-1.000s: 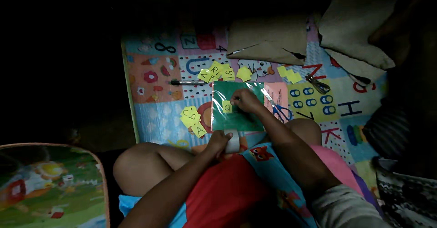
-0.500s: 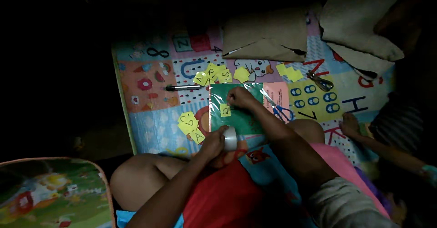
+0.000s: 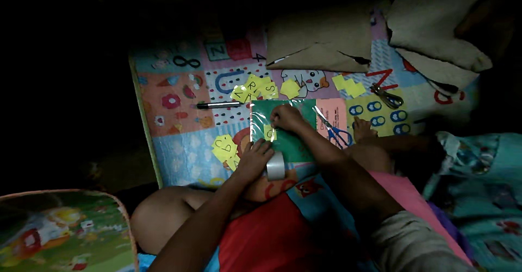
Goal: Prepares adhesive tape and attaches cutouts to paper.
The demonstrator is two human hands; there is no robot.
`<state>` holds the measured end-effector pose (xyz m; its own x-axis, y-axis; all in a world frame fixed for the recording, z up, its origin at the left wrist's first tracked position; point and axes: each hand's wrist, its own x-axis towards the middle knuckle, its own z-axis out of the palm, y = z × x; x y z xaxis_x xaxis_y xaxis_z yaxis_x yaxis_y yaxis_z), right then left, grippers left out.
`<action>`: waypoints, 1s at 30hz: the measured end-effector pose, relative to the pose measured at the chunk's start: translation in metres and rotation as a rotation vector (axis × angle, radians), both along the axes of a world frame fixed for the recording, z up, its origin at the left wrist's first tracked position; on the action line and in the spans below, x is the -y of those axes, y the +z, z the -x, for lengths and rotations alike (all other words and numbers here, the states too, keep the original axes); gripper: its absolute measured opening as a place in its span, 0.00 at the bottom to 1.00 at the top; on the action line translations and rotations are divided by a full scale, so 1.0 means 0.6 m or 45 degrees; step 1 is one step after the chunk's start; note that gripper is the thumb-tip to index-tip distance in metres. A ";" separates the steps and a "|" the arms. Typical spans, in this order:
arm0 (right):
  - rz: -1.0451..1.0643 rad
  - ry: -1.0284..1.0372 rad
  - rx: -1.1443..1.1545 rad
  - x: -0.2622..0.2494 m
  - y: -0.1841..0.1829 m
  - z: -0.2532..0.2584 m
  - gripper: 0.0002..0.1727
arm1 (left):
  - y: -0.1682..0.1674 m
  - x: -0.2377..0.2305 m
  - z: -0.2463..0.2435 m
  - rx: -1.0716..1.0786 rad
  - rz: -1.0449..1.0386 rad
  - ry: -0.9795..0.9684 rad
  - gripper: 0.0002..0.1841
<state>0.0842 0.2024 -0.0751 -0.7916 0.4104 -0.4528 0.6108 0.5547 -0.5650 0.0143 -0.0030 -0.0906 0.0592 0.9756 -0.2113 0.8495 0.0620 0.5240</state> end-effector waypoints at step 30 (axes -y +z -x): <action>0.210 -0.148 -0.069 -0.006 -0.028 0.010 0.07 | -0.018 0.018 -0.035 0.233 -0.235 0.220 0.15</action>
